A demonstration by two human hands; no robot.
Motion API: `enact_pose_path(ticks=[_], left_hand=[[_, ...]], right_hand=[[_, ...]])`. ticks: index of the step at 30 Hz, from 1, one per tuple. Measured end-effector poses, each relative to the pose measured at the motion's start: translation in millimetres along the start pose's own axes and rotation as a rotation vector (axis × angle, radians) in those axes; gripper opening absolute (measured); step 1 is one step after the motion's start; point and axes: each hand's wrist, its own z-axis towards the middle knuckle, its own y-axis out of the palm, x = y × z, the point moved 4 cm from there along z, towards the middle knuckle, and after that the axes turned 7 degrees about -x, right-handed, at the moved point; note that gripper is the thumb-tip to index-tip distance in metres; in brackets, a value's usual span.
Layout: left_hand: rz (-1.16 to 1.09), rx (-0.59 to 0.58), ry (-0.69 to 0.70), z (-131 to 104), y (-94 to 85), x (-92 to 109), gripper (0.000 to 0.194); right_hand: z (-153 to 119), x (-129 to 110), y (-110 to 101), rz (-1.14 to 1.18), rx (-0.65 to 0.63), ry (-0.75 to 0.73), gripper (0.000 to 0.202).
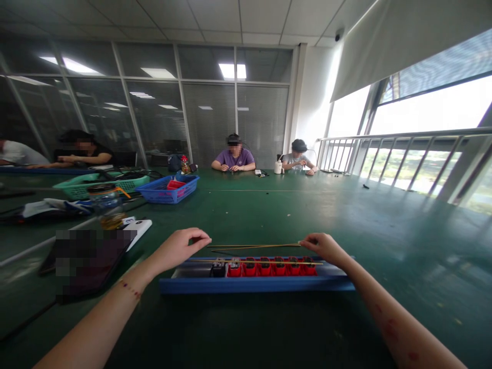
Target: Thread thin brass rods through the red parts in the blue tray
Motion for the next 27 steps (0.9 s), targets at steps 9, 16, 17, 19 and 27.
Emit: enact_pose_path(ticks=[9,16,17,19,27], left_hand=[[0.205,-0.166,0.092,-24.6,13.2,26.6,0.019],[0.238,-0.131,0.113,-25.1,5.3,24.1,0.023],[0.249,-0.122,0.116,-26.1,-0.7,24.2,0.024],[0.276,-0.103,0.106,-27.5,-15.7,22.5,0.025],[0.290,-0.101,0.019,-3.9,-39.2,-3.1,0.028]], right_hand=[[29.5,-11.4,8.2,-0.349,-0.159,-0.009,0.024],[41.9,-3.1,24.6,-0.365,-0.168,0.020,0.022],[42.3,-1.3,26.1,-0.359,-0.171,0.024,0.022],[42.7,1.6,28.0,-0.340,-0.176,0.028,0.021],[41.3,2.9,27.1,-0.234,-0.184,0.002,0.023]])
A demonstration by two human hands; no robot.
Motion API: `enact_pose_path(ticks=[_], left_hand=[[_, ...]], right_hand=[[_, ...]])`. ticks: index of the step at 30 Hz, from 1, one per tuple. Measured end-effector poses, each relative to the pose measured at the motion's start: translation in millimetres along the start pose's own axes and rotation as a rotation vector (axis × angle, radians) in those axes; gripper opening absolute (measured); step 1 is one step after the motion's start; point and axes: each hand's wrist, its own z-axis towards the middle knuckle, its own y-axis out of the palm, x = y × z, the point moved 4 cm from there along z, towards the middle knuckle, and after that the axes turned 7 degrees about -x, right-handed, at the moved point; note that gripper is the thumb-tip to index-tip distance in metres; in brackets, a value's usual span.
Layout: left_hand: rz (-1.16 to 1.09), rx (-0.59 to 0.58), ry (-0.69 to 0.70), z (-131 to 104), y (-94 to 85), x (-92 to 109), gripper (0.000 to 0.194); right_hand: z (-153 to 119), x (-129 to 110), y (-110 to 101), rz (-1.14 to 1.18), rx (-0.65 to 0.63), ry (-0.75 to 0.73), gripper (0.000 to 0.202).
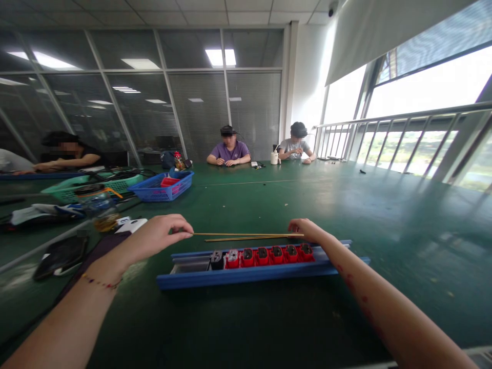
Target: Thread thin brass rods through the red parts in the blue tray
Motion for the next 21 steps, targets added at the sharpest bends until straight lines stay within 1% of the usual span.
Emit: enact_pose_path(ticks=[3,5,7,10,13,15,18,21], left_hand=[[-0.009,-0.078,0.004,20.1,21.7,-4.5,0.026],[-0.032,-0.131,0.004,32.9,37.7,-5.6,0.025],[-0.055,-0.190,0.010,44.7,52.6,-5.2,0.023],[-0.054,-0.212,0.004,61.0,68.7,-4.7,0.020],[-0.022,-0.209,-0.012,74.1,80.0,-5.2,0.022],[0.011,-0.206,-0.014,79.5,85.4,-5.0,0.022],[0.066,-0.191,0.003,82.9,89.2,-2.9,0.020],[0.105,-0.198,0.033,83.8,89.9,0.8,0.018]], right_hand=[[0.4,0.9,1.0,0.026,-0.024,-0.016,0.018],[0.1,1.4,1.3,0.040,-0.033,-0.023,0.018],[-1.1,1.1,0.7,0.047,-0.028,-0.024,0.023],[-3.4,-1.8,-0.4,0.049,-0.031,-0.034,0.032],[-5.0,-6.6,0.0,0.037,-0.065,-0.071,0.035],[-5.3,-9.3,0.2,0.013,-0.078,-0.094,0.033],[-5.1,-12.1,0.1,-0.035,-0.083,-0.110,0.025],[-3.6,-14.6,-0.3,-0.085,-0.085,-0.109,0.024]])
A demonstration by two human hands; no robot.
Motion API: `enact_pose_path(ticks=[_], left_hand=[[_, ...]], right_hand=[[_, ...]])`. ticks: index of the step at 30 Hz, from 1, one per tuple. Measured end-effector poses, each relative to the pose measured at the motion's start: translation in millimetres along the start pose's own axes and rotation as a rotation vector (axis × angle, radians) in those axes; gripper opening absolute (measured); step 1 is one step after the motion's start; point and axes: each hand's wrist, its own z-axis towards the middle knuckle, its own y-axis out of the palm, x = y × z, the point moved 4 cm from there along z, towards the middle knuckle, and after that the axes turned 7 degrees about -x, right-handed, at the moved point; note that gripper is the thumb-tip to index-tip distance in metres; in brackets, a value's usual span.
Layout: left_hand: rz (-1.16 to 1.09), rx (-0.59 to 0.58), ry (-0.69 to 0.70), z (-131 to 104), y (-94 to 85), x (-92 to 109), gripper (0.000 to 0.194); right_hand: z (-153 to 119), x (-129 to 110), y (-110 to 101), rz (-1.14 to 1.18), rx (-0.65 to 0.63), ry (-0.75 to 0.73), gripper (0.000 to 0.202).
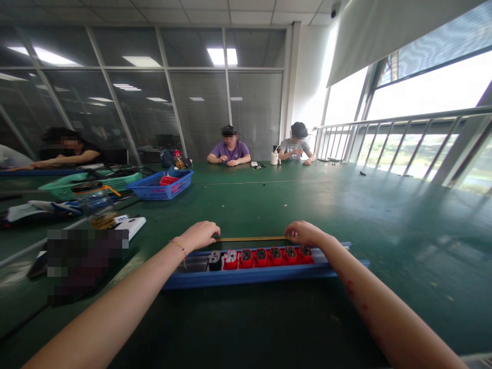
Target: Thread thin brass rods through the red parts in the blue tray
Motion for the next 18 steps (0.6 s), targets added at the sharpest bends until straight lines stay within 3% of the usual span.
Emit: enact_pose_path(ticks=[6,10,15,18], left_hand=[[0.023,-0.054,0.002,3.6,1.5,6.7,0.023],[-0.021,-0.053,-0.006,4.6,2.5,8.7,0.020],[-0.145,0.022,-0.021,-6.4,-6.6,7.1,0.011],[-0.220,0.097,-0.036,-23.2,-16.0,8.1,0.015]], right_hand=[[6.4,-1.9,0.3,-0.053,-0.027,0.004,0.028],[5.3,-0.8,1.0,-0.045,-0.012,0.025,0.018],[-7.3,-2.1,-9.6,-0.007,0.126,0.060,0.018],[-21.9,-4.9,-22.3,0.086,0.222,0.039,0.019]])
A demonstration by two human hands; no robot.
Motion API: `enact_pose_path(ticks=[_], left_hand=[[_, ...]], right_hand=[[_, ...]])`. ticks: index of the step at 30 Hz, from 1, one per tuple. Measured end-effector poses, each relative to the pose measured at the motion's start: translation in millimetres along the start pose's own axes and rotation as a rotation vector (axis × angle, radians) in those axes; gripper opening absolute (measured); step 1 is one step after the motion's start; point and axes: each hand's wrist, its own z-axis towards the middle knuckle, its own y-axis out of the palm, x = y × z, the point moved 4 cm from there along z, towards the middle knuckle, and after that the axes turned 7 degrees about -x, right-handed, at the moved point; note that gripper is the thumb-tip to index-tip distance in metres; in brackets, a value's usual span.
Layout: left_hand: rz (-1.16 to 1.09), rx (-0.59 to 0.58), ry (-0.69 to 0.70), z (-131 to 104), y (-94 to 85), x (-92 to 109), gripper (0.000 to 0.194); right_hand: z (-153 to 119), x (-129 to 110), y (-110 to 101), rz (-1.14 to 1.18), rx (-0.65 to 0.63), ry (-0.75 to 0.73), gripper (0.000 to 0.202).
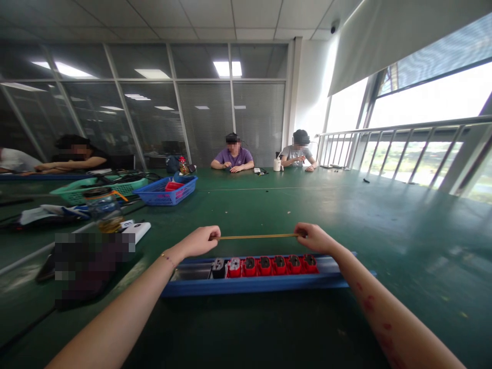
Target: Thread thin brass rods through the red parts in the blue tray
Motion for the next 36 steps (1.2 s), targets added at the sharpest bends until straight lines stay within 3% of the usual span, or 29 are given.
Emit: enact_pose_path(ticks=[4,8,12,18,30,36], left_hand=[[-0.169,0.072,0.023,-29.3,-9.1,13.2,0.024],[-0.352,0.037,0.067,-52.4,-10.5,31.2,0.030],[-0.414,-0.077,0.049,-58.1,-5.2,36.6,0.030],[-0.482,-0.130,0.050,-56.5,3.6,30.3,0.030],[-0.523,-0.217,0.018,-61.1,7.2,26.3,0.027],[-0.498,-0.194,0.018,-61.5,7.1,24.6,0.037]], right_hand=[[-22.5,-6.9,-19.2,0.341,0.013,-0.082,0.013],[-45.6,-13.8,-26.2,0.618,-0.171,-0.137,0.017],[-58.7,-12.3,-24.1,0.773,-0.359,-0.140,0.028],[-61.0,-3.6,-13.5,0.781,-0.511,-0.065,0.035],[-60.8,-5.6,-13.3,0.793,-0.507,-0.109,0.032],[-61.7,-10.3,-13.9,0.758,-0.535,-0.116,0.038]])
